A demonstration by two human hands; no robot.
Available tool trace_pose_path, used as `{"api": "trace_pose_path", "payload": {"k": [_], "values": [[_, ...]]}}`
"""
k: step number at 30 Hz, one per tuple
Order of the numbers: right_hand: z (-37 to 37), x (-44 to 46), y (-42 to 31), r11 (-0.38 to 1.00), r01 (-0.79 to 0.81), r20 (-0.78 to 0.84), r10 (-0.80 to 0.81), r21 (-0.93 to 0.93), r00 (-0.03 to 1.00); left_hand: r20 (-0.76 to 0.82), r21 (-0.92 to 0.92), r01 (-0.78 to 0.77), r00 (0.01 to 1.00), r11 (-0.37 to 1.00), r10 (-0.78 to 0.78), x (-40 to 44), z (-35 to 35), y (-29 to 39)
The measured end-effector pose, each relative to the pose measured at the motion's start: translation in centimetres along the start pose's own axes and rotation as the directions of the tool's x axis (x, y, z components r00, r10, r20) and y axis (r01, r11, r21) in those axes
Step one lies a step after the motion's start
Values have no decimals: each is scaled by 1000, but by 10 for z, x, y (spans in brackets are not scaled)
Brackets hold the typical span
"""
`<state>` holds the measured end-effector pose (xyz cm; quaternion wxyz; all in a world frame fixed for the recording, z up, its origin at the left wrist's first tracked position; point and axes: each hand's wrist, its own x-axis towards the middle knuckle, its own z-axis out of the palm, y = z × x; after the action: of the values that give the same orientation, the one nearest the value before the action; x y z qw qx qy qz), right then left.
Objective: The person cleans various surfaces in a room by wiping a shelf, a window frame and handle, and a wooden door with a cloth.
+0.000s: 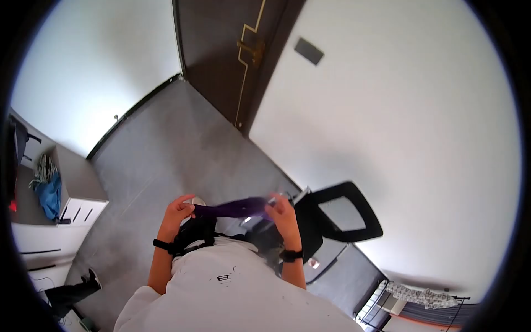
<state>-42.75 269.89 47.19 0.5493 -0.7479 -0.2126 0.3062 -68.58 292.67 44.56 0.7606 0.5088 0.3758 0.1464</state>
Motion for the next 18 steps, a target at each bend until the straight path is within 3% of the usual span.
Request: {"api": "trace_pose_path", "payload": {"k": [1,3,5,7,9,11,13,15,16,18], "values": [[9,11,-13,994,-40,25,38,105,999,93,-123,40,995,992,-29,20,-10,16],[33,40,-34,967,-74,60,62,243,996,114,-152,-21,993,988,39,59,-28,49],[43,90,-47,998,34,35,-35,46,999,168,-159,-40,984,986,67,115,-40,80],[58,130,-34,988,100,-144,-117,-117,983,131,-268,-84,984,960,123,159,-44,99],[74,157,-62,998,44,-227,-34,39,973,169,-193,-72,980,979,106,208,-39,121],[93,186,-93,988,55,-283,-12,145,959,193,-223,-151,961,963,196,259,-29,154],[109,221,-114,960,87,-328,5,267,945,191,-131,-103,973,986,127,291,-2,195],[116,257,-124,890,181,-272,-67,418,960,345,-139,-238,898,961,272,329,11,223],[117,282,-130,846,185,-237,-72,500,969,357,-110,-239,896,965,263,353,16,234],[119,342,-139,815,239,-245,-123,528,962,455,-64,-411,799,910,393,413,35,256]]}}
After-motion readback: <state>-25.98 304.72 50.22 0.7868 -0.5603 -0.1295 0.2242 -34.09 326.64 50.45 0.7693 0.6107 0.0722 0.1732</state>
